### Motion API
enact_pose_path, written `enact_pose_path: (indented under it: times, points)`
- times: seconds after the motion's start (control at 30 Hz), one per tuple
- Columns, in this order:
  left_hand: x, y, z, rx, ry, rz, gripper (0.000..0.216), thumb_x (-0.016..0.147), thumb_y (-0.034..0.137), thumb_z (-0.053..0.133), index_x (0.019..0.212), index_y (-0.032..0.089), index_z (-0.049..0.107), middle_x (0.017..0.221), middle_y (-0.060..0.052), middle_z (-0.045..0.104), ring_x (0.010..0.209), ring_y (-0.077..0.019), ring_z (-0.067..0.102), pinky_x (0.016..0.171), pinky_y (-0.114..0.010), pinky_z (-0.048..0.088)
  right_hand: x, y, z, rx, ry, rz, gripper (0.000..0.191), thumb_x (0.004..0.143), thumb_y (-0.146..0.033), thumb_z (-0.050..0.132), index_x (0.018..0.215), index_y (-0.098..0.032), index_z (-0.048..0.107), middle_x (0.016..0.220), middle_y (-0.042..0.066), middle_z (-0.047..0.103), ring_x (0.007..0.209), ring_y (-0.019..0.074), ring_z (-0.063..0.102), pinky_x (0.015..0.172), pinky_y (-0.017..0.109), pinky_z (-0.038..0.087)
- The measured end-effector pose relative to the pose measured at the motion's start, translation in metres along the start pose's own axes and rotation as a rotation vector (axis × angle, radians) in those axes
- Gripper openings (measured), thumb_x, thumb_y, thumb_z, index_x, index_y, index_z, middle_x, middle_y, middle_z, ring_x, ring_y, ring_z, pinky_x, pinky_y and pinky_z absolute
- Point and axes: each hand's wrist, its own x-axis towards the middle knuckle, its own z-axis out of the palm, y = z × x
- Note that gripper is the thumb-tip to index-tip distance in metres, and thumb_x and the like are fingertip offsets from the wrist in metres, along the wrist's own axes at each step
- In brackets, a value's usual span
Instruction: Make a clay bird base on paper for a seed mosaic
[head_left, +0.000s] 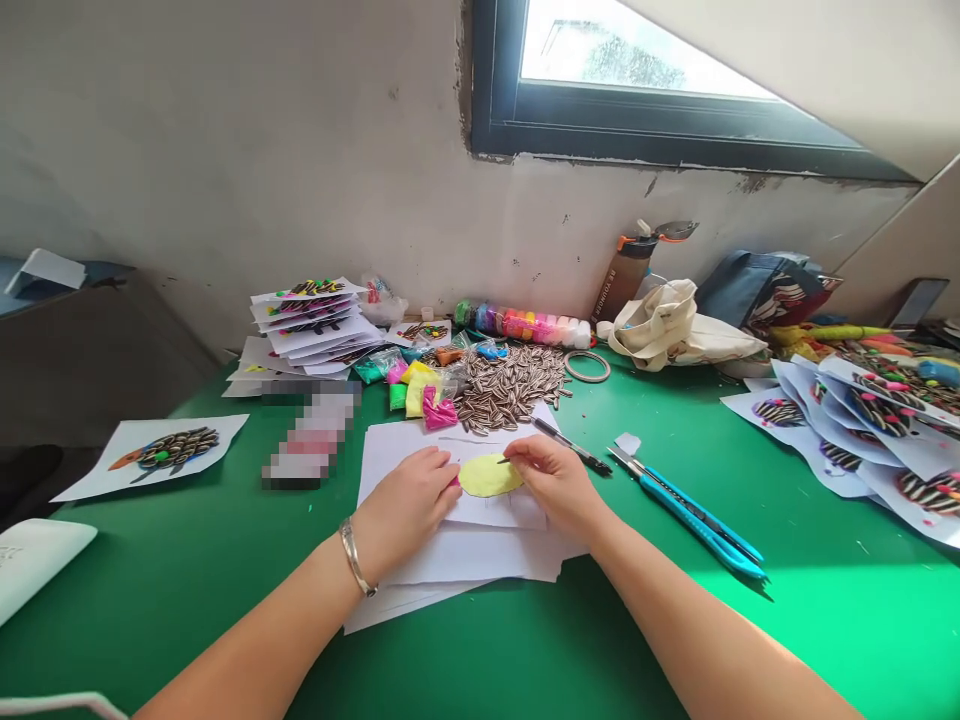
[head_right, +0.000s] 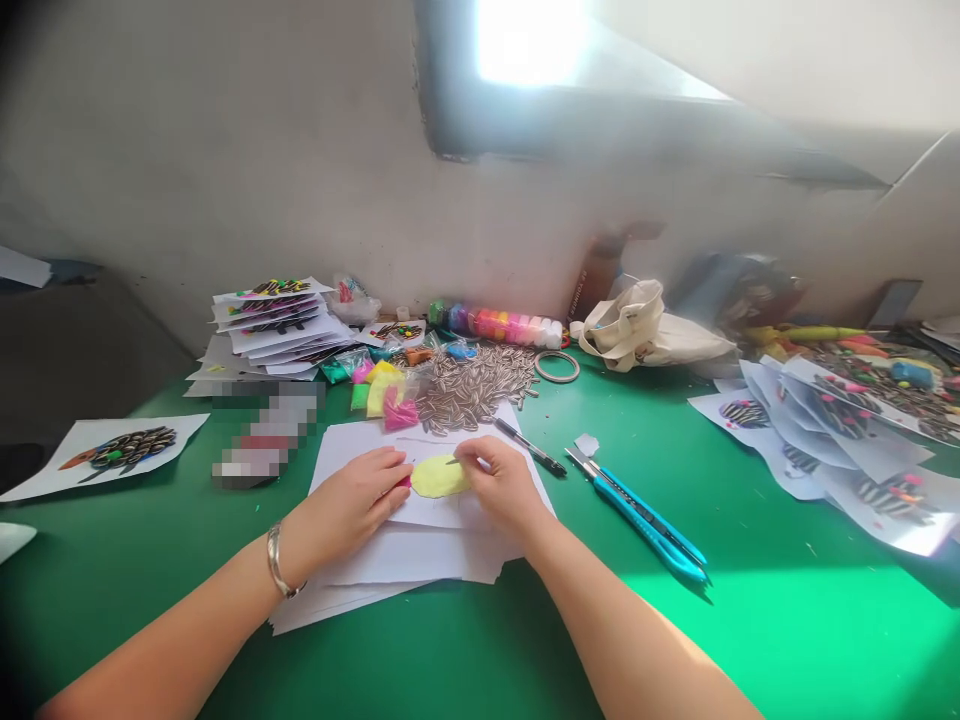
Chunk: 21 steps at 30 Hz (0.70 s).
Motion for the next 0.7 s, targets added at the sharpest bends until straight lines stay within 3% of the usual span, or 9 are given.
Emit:
enact_pose_path:
  times: [0.13, 0.27, 0.37, 0.5, 0.7]
  points:
    - [0.001, 0.008, 0.000, 0.079, 0.051, 0.008, 0.021, 0.094, 0.025, 0.047, 0.108, 0.019, 0.061, 0.115, -0.010, 0.063, 0.116, -0.0291, 0.051, 0.098, -0.047, 0.044, 0.004, -0.006, -0.003, 0.100, 0.046, 0.081, 0.017, 0.080, -0.032, 0.057, 0.084, -0.021, 0.069, 0.089, 0.004, 0.069, 0.082, 0.0187, 0.062, 0.072, 0.031, 0.050]
    - [0.012, 0.018, 0.003, 0.103, 0.038, 0.050, 0.024, 0.093, 0.031, 0.050, 0.111, 0.017, 0.060, 0.121, -0.012, 0.062, 0.119, -0.0307, 0.051, 0.100, -0.050, 0.042, 0.008, -0.009, -0.006, 0.179, 0.103, 0.165, 0.019, 0.078, -0.035, 0.060, 0.084, -0.019, 0.070, 0.091, 0.005, 0.070, 0.083, 0.0194, 0.062, 0.074, 0.031, 0.050]
    - [0.016, 0.021, 0.011, 0.111, 0.004, 0.051, 0.032, 0.094, 0.039, 0.050, 0.117, 0.018, 0.059, 0.125, -0.012, 0.062, 0.124, -0.0331, 0.048, 0.101, -0.054, 0.040, 0.008, -0.008, -0.006, 0.155, 0.112, 0.164, 0.018, 0.078, -0.033, 0.060, 0.084, -0.019, 0.070, 0.089, 0.005, 0.070, 0.084, 0.0197, 0.062, 0.077, 0.033, 0.049]
    - [0.012, 0.020, 0.023, 0.124, 0.053, 0.020, 0.051, 0.094, 0.047, 0.046, 0.138, 0.020, 0.045, 0.144, -0.013, 0.048, 0.137, -0.0349, 0.035, 0.108, -0.060, 0.029, 0.008, -0.007, -0.004, 0.112, 0.101, 0.144, 0.019, 0.079, -0.033, 0.058, 0.084, -0.019, 0.070, 0.091, 0.005, 0.070, 0.085, 0.0199, 0.063, 0.077, 0.033, 0.050]
    - [0.013, 0.026, 0.028, 0.116, 0.019, 0.041, 0.054, 0.094, 0.055, 0.041, 0.137, 0.024, 0.048, 0.145, -0.011, 0.048, 0.139, -0.0344, 0.032, 0.110, -0.060, 0.023, 0.007, -0.007, -0.004, 0.075, 0.076, 0.140, 0.018, 0.081, -0.032, 0.057, 0.087, -0.020, 0.070, 0.093, 0.005, 0.071, 0.088, 0.0206, 0.064, 0.080, 0.034, 0.050]
